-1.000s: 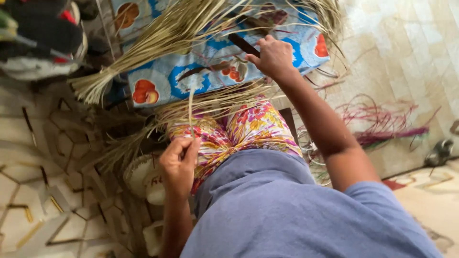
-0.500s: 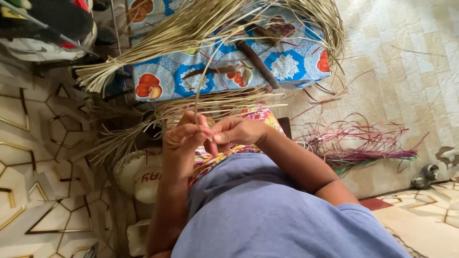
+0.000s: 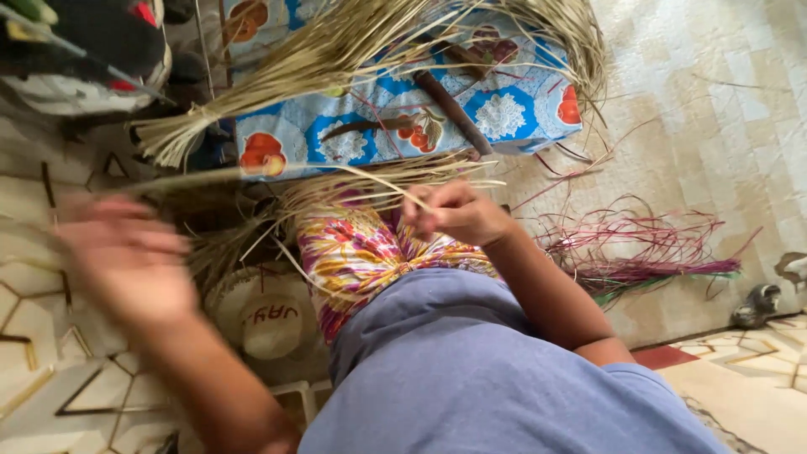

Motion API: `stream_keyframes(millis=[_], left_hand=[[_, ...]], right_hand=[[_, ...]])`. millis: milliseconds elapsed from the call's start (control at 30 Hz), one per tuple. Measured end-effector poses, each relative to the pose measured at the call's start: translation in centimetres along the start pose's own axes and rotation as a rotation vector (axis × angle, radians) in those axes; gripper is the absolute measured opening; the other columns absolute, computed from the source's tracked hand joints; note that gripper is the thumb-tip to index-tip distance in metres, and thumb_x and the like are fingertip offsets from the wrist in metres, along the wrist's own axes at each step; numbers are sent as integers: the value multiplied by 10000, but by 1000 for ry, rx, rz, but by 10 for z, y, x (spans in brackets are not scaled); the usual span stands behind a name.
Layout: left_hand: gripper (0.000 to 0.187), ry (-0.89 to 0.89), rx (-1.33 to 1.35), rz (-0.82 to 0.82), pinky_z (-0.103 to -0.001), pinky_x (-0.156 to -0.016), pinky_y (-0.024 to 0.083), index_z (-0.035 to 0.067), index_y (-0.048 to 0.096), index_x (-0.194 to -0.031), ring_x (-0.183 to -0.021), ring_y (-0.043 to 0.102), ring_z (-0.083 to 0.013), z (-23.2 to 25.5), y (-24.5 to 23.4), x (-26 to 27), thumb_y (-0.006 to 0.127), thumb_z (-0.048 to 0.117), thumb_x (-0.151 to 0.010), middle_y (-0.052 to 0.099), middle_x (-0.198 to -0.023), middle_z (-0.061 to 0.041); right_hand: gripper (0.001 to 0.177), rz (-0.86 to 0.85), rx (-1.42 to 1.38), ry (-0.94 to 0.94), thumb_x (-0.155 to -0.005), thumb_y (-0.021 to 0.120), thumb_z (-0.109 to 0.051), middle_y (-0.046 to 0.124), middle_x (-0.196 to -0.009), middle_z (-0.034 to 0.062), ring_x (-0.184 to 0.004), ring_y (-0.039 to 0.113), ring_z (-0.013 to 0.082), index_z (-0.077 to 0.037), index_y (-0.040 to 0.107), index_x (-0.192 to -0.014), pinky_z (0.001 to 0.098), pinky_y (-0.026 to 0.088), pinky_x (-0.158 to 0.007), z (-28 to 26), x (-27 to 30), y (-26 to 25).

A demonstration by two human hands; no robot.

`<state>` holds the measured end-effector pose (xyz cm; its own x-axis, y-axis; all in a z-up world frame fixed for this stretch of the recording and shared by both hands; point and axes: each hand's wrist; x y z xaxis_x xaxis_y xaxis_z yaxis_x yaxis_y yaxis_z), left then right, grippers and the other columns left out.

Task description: Weaving and bundling dried straw or grass fibers using a wooden tool on a workshop floor.

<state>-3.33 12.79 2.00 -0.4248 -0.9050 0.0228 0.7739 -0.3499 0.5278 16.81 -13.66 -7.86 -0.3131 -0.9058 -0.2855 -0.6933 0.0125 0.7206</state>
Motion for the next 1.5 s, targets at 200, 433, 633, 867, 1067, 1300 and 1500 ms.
stream_keyframes(millis=[200, 433, 633, 867, 1067, 1300, 1500], left_hand=[[281, -171, -478, -698, -192, -400, 427, 5, 674, -805, -441, 468, -87, -100, 53, 88, 503, 211, -886, 560, -587, -82], [142, 387, -692, -536, -301, -795, 412, 44, 633, -845, -845, 536, -197, -84, 58, 104, 519, 120, -884, 584, -874, -100], [303, 121, -656, -676, -282, -657, 453, 46, 627, -775, -586, 517, -164, -64, 76, 118, 427, 216, -927, 518, -571, -50], [336, 107, -616, -695, -287, -595, 449, 78, 597, -632, -545, 529, -208, -81, 57, 118, 489, 232, -911, 500, -511, -53], [371, -17, -473, -518, -278, -647, 410, 77, 541, -597, -607, 498, -160, -97, 59, 116, 498, 268, -912, 497, -573, -49], [240, -214, -498, -304, -215, -532, 470, 123, 592, -586, -490, 569, -104, -106, 55, 74, 688, 261, -757, 575, -469, -7], [179, -109, -327, 47, -204, -529, 520, 91, 625, -678, -506, 608, -98, -94, 18, 12, 677, 245, -754, 588, -515, -54]], right_hand=[[160, 191, 157, -80, -838, 564, -59, 572, -773, 185, -654, 629, 247, 89, 617, -806, 325, 528, -558, 8, -21, 39], [133, 267, 405, -36, -842, 565, -28, 613, -680, 174, -618, 653, 225, 96, 602, -810, 297, 546, -548, -17, -16, 67], [139, 245, 444, 21, -819, 580, -23, 619, -646, 197, -579, 655, 244, 109, 599, -781, 326, 549, -534, -14, -4, 75], [135, 290, 760, 1, -819, 594, -46, 593, -681, 154, -618, 579, 169, 56, 634, -741, 296, 496, -595, -19, -14, 92], [153, 313, 790, 195, -819, 607, -87, 604, -573, 91, -553, 571, 109, 35, 640, -734, 219, 480, -536, 1, 4, 68], [214, 205, 1071, 374, -800, 638, -175, 604, -487, 102, -469, 570, 153, -20, 658, -653, 290, 473, -496, -10, 30, 45], [244, 416, 1276, 767, -744, 657, -194, 644, -549, 190, -617, 578, 248, 46, 696, -763, 408, 455, -667, -56, 105, 1]])
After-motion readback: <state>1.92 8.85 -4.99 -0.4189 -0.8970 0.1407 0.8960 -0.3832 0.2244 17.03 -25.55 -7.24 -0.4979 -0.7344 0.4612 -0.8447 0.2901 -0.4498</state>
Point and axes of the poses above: each hand's wrist, its own x-axis away from the middle knuckle, its own y-axis out of the palm, z = x × y
